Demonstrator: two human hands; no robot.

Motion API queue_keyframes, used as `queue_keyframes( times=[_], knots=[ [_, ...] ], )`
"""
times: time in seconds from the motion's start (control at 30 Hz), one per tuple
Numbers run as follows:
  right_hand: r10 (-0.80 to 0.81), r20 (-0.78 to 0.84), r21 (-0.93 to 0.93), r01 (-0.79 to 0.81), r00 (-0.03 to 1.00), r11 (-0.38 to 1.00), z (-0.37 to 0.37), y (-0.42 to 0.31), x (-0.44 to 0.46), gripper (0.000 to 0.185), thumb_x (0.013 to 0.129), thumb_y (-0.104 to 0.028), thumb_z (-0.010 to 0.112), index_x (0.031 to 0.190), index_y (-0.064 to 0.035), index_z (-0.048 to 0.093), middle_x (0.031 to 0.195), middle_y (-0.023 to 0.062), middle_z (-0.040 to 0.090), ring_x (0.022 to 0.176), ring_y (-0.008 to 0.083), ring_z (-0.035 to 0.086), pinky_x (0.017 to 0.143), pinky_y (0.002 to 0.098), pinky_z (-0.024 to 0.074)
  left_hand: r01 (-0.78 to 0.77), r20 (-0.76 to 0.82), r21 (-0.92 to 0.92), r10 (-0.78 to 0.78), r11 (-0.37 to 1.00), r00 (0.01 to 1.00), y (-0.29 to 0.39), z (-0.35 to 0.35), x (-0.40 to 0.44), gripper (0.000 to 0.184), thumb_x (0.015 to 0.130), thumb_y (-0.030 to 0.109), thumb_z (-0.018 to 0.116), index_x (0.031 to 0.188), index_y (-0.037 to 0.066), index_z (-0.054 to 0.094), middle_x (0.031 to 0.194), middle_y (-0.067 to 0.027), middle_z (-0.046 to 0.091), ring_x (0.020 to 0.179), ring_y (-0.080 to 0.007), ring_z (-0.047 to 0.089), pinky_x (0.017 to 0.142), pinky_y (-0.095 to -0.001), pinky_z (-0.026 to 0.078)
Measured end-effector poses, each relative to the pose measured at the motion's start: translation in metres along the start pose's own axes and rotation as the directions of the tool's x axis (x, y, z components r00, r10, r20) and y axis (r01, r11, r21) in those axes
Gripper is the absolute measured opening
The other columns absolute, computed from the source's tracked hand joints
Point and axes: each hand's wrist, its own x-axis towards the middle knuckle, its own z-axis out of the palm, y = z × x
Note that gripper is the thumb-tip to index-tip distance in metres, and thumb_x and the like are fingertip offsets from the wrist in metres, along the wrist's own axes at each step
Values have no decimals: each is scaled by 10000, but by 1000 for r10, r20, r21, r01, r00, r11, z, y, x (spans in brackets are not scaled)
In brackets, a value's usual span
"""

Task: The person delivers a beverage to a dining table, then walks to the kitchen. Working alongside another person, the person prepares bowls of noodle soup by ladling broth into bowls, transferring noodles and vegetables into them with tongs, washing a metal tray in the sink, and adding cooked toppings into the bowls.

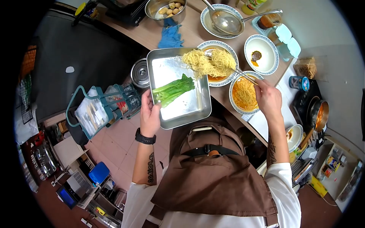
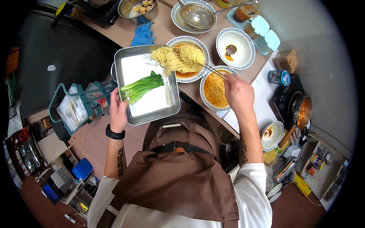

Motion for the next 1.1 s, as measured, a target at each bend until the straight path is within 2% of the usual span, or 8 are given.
queue_keyframes(
  times=[0.27, 0.37, 0.47, 0.5, 0.63, 0.73, 1.0, 1.1],
  knots=[
    [2, 196, -243, 46, 981, 969, -35, -21, 3, 237, 864, -176, 653, 1070, -61, 675, 938, 121, 674, 839, 320, 683, 734, 433, 544, 2, 9, 67, -3, 998, 1000, 3, 1, 2, 511, 920, 31, 503, 1415, -21, 388, 1158, -139, 609, 1015, -166, 603, 897, -302, 491],
    [9, 172, -256, 36, 985, 966, -75, -32, -2, 272, 862, -183, 654, 1099, -52, 675, 931, 117, 664, 860, 309, 677, 745, 426, 540, 10, 13, 64, -11, 998, 1000, 4, 2, 1, 513, 920, 38, 507, 1415, -23, 388, 1149, -139, 614, 1010, -169, 602, 895, -306, 490],
    [-122, 163, -198, 154, 979, 968, -88, -42, 2, 323, 863, -197, 655, 1150, -51, 671, 922, 100, 656, 871, 293, 668, 743, 416, 538, 18, 28, 51, -20, 999, 999, 10, 3, 1, 514, 919, 39, 509, 1415, -23, 388, 1152, -137, 614, 1010, -169, 599, 896, -304, 487],
    [-247, 116, -179, 265, 962, 948, -80, -38, 4, 353, 873, -200, 639, 1187, -40, 661, 918, 89, 644, 866, 270, 658, 747, 398, 536, 21, 37, 49, -23, 999, 999, 12, 3, 1, 515, 918, 38, 510, 1414, -23, 388, 1155, -137, 613, 1010, -169, 598, 897, -303, 486],
    [-336, 71, -266, 342, 939, 901, -48, -38, 24, 339, 888, -139, 570, 1197, -30, 656, 906, 80, 630, 828, 245, 647, 742, 364, 538, 37, 67, 34, -39, 999, 997, 19, 3, 3, 519, 914, 34, 511, 1415, -21, 388, 1156, -130, 610, 1015, -168, 593, 901, -301, 482],
    [-379, 9, -264, 368, 925, 892, -30, -28, 39, 329, 875, -118, 554, 1176, -40, 661, 892, 74, 627, 823, 245, 642, 728, 365, 541, 28, 85, 49, -32, 998, 996, 26, 7, 0, 524, 910, 31, 514, 1416, -18, 388, 1142, -122, 609, 1008, -163, 591, 899, -300, 481],
    [-334, 24, -157, 333, 942, 930, -17, -5, 41, 171, 864, -100, 563, 986, -78, 681, 830, 75, 647, 749, 278, 673, 663, 414, 541, -17, 73, 150, 6, 988, 997, 31, 10, -2, 531, 893, 34, 536, 1412, 13, 427, 1069, -104, 609, 925, -156, 602, 837, -303, 509],
    [-280, -17, -87, 278, 960, 957, -33, 4, 32, 126, 878, -123, 592, 960, -87, 681, 823, 82, 650, 729, 299, 670, 648, 426, 538, 55, 87, 185, -72, 981, 994, 36, 6, -1, 524, 910, 30, 510, 1416, -14, 385, 1135, -115, 602, 1029, -161, 583, 932, -294, 460]
  ],
)
